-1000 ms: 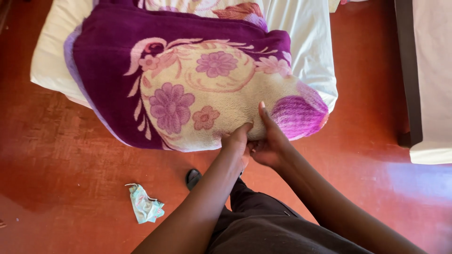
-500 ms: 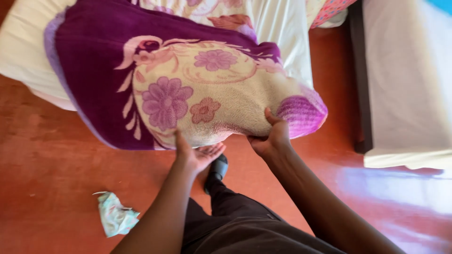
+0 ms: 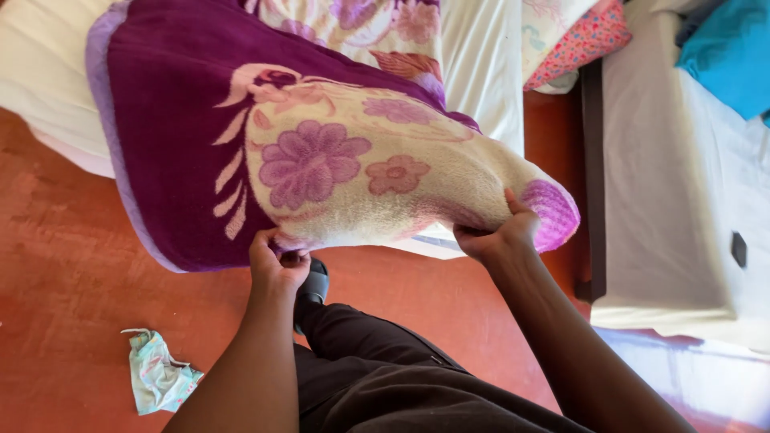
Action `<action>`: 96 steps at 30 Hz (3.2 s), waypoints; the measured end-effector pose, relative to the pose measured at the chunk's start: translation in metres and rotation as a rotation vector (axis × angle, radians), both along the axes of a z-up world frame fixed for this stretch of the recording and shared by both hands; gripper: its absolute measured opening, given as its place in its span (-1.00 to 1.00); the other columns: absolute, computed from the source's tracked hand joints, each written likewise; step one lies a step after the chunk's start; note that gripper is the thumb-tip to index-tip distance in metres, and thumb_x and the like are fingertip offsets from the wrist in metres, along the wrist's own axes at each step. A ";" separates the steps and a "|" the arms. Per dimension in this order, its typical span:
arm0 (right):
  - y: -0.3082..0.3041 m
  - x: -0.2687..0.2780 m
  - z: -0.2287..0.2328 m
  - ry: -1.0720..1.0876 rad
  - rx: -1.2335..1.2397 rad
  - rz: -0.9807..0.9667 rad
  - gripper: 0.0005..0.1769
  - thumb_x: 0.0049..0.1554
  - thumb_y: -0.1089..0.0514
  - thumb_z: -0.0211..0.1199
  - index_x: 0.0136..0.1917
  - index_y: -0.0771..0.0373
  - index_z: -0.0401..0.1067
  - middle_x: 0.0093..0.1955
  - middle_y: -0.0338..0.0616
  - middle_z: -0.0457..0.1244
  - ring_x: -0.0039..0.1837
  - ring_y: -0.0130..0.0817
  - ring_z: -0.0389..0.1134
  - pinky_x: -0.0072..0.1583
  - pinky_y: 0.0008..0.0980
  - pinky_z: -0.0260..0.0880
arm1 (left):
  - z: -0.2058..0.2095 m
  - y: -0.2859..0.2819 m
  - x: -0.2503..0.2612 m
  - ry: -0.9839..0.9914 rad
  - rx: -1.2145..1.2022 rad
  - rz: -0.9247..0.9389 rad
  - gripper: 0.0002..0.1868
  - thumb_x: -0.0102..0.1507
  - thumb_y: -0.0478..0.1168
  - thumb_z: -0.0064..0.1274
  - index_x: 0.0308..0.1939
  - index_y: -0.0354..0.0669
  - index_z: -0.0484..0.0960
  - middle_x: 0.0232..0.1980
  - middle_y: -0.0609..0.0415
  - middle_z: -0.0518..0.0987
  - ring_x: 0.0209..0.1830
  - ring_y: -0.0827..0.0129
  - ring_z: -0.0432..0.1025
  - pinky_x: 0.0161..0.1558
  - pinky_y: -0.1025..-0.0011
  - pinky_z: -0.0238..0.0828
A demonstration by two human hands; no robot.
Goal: The recorder folds a purple floral blanket on a bed and then places it neatly into a wooden closet.
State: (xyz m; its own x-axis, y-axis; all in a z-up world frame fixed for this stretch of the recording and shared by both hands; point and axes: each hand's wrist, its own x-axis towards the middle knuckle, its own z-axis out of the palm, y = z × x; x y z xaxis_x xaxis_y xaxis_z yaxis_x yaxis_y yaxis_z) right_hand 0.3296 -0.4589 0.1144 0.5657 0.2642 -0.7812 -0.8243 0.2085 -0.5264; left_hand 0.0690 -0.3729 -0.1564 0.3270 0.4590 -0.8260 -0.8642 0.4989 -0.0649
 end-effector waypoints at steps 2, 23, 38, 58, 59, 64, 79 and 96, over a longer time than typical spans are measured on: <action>0.010 0.005 -0.006 0.003 -0.023 -0.014 -0.41 0.16 -0.01 0.20 0.42 0.19 0.28 0.34 0.01 0.26 0.33 -0.04 0.30 0.34 0.03 0.33 | 0.039 0.000 -0.010 0.086 -0.022 0.014 -0.62 0.22 -0.22 0.04 0.10 -0.17 0.38 0.09 0.04 0.40 0.04 0.32 0.37 0.02 0.30 0.35; 0.022 0.024 -0.146 0.034 -0.087 0.322 -0.39 0.00 0.15 0.19 0.30 0.34 0.20 0.26 0.04 0.22 0.29 -0.12 0.32 0.31 0.04 0.40 | -0.019 0.070 -0.075 0.249 0.267 -0.051 -0.34 0.25 0.05 -0.13 0.41 -0.09 0.43 0.39 0.02 0.53 0.39 0.15 0.44 0.33 0.11 0.41; 0.036 -0.001 -0.082 -0.038 -0.172 0.123 -0.92 -0.04 0.18 -0.16 -0.33 0.05 -0.01 0.06 -0.23 0.28 0.12 -0.27 0.43 0.07 0.19 0.56 | 0.154 0.082 -0.103 0.612 0.053 -0.027 -0.36 0.18 -0.17 -0.15 0.37 -0.24 0.33 0.36 -0.17 0.47 0.34 -0.03 0.45 0.23 -0.02 0.42; -0.031 -0.035 -0.139 -0.031 -0.050 0.120 -0.40 0.06 0.15 -0.04 0.37 0.34 0.15 0.37 0.02 0.24 0.32 -0.13 0.38 0.25 -0.03 0.48 | 0.114 -0.032 -0.204 0.310 0.317 -0.103 -0.36 0.11 -0.37 -0.09 0.33 -0.35 0.33 0.31 -0.22 0.43 0.28 -0.08 0.43 0.22 -0.07 0.43; -0.037 -0.036 -0.137 -0.036 -0.033 0.120 -0.37 0.07 0.15 -0.05 0.40 0.37 0.14 0.39 0.06 0.23 0.33 -0.08 0.37 0.27 0.00 0.47 | 0.119 -0.041 -0.204 0.292 0.317 -0.067 -0.34 0.08 -0.44 -0.12 0.32 -0.37 0.33 0.33 -0.25 0.43 0.31 -0.12 0.43 0.25 -0.06 0.40; -0.055 -0.034 -0.142 -0.073 -0.028 0.158 -0.36 0.07 0.17 -0.02 0.42 0.32 0.14 0.41 0.05 0.20 0.38 -0.05 0.32 0.36 0.06 0.38 | 0.083 -0.024 -0.199 0.229 0.163 -0.030 -0.24 0.06 -0.44 -0.23 0.41 -0.20 0.32 0.37 -0.14 0.42 0.36 -0.07 0.39 0.31 -0.05 0.39; -0.083 0.006 -0.121 -0.045 0.050 0.293 -0.31 -0.01 0.30 -0.01 0.42 0.32 0.10 0.43 0.06 0.14 0.47 0.00 0.22 0.45 0.21 0.26 | 0.168 -0.044 -0.140 0.465 0.215 -0.070 -0.15 0.30 0.39 -0.38 0.56 0.09 0.06 0.53 -0.02 0.26 0.50 0.06 0.23 0.46 -0.03 0.17; -0.149 -0.009 -0.106 -0.043 0.087 0.223 -0.24 -0.11 0.23 0.01 0.40 0.28 0.14 0.41 0.02 0.16 0.43 -0.01 0.25 0.43 0.20 0.26 | 0.177 -0.107 -0.151 0.927 0.312 -0.171 -0.31 0.38 0.06 -0.13 0.54 -0.04 0.12 0.49 0.01 0.34 0.44 0.19 0.34 0.45 0.17 0.26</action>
